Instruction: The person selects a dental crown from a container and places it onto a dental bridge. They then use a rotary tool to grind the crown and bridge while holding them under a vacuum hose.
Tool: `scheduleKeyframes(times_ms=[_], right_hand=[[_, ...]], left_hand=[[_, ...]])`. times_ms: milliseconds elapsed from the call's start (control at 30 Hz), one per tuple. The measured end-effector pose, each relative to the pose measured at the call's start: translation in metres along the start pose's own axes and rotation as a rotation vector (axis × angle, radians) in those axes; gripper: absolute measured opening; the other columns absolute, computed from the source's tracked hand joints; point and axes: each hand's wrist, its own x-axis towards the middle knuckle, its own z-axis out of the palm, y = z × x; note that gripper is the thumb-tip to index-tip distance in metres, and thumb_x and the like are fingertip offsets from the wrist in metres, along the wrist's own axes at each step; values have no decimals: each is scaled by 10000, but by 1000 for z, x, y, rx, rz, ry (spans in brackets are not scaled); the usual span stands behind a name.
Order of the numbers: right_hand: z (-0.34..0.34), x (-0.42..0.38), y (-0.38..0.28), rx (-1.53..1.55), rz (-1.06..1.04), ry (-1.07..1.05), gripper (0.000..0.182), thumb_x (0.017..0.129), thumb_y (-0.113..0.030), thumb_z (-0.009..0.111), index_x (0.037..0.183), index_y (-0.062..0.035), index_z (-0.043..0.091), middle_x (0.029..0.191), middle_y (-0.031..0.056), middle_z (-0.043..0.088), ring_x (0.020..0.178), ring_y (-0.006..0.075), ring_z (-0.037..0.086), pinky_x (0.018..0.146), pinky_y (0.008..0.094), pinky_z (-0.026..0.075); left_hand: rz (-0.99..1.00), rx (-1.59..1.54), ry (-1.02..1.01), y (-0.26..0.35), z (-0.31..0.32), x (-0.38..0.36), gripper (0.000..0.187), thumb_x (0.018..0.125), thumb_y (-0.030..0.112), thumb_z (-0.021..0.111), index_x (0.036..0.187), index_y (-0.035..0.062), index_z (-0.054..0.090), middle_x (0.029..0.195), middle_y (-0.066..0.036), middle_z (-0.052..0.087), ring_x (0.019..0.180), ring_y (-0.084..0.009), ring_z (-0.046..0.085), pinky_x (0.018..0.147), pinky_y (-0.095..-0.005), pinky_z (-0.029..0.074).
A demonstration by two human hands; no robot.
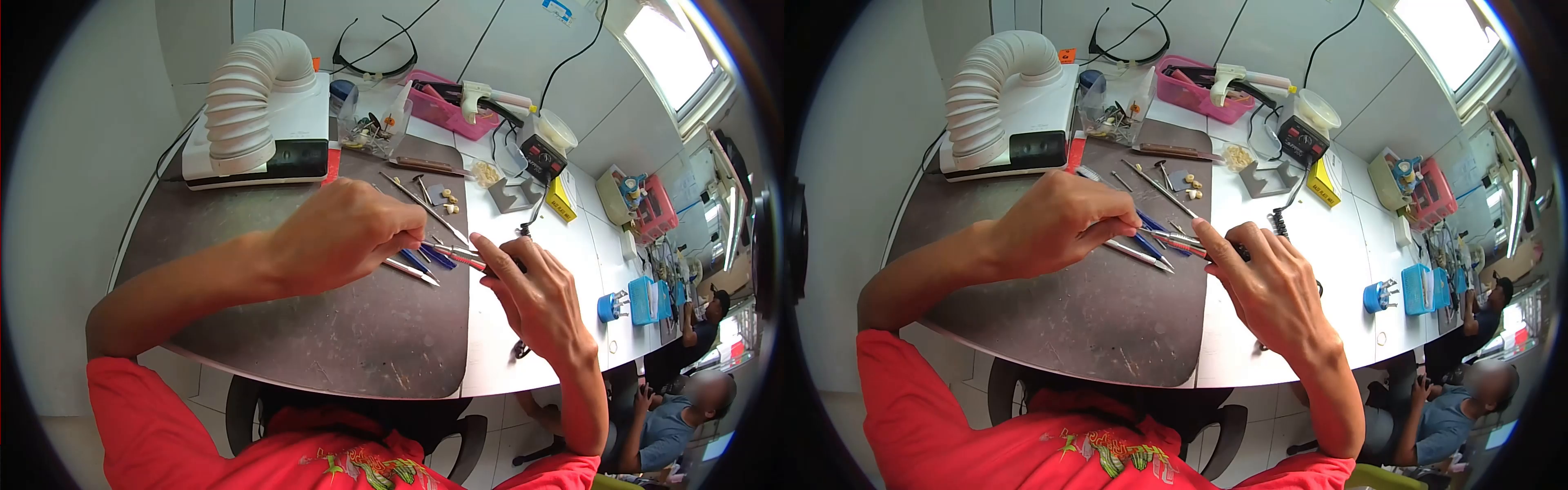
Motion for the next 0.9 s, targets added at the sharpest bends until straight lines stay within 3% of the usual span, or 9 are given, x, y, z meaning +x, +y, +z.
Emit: scheduleKeyframes(times_ms=[133, 200, 333, 400, 500, 600, 800, 900], right_hand=[[8, -13, -5, 91, 41, -92, 421, 905, -154, 692, 1307, -89, 584, 889, 68, 567, 762, 227, 601, 660, 375, 513], [12, -16, -9, 125, 114, -135, 394, 913, -157, 683, 1285, -78, 581, 894, 74, 566, 763, 237, 604, 653, 378, 508], [24, -17, -5, 217, 256, -240, 332, 896, -141, 673, 1196, -44, 573, 884, 118, 596, 767, 296, 638, 650, 416, 493], [28, -11, 1, 304, 285, -314, 325, 818, -94, 681, 1119, -14, 589, 849, 168, 635, 779, 367, 650, 695, 455, 489], [32, 2, 8, 440, 242, -351, 341, 771, -87, 684, 1091, 5, 610, 848, 201, 659, 789, 396, 650, 729, 456, 495], [41, 12, 14, 462, 307, -323, 362, 761, -91, 659, 1109, 4, 625, 830, 230, 669, 795, 402, 655, 751, 454, 498], [34, 20, 22, 520, 463, -313, 390, 814, -75, 630, 1178, -35, 495, 740, 199, 624, 710, 376, 629, 696, 457, 463], [39, 10, 27, 534, 457, -215, 369, 823, -61, 637, 1165, -30, 503, 785, 200, 638, 729, 363, 640, 690, 443, 468]], left_hand=[[-42, 109, 57, -25, -1, -23, 87, 851, 33, 704, 917, 4, 656, 837, -134, 693, 746, -292, 674, 672, -383, 505], [-90, 337, 211, -35, -3, -28, 85, 847, 32, 701, 916, 14, 654, 903, -126, 684, 863, -286, 667, 722, -382, 513], [-49, 332, 308, -24, 4, -16, 89, 846, 47, 704, 915, 26, 652, 934, -116, 662, 940, -294, 645, 759, -400, 516], [-23, 290, -10, -18, 2, -8, 85, 849, 63, 699, 906, 27, 646, 933, -118, 635, 977, -315, 624, 786, -423, 509], [66, 228, -139, -28, 20, 9, 78, 854, 71, 690, 895, 23, 645, 899, -123, 625, 936, -331, 625, 784, -447, 502], [57, 145, -238, -35, 28, 22, 76, 791, 18, 683, 859, 19, 650, 889, -135, 641, 892, -344, 661, 748, -451, 512], [9, -28, -315, -49, 35, 38, 27, 813, 24, 674, 828, 22, 652, 866, -162, 661, 857, -365, 666, 736, -464, 509], [-46, -14, -315, -48, 38, 36, 74, 851, 51, 678, 812, 19, 623, 880, -136, 610, 875, -355, 633, 768, -469, 483]])
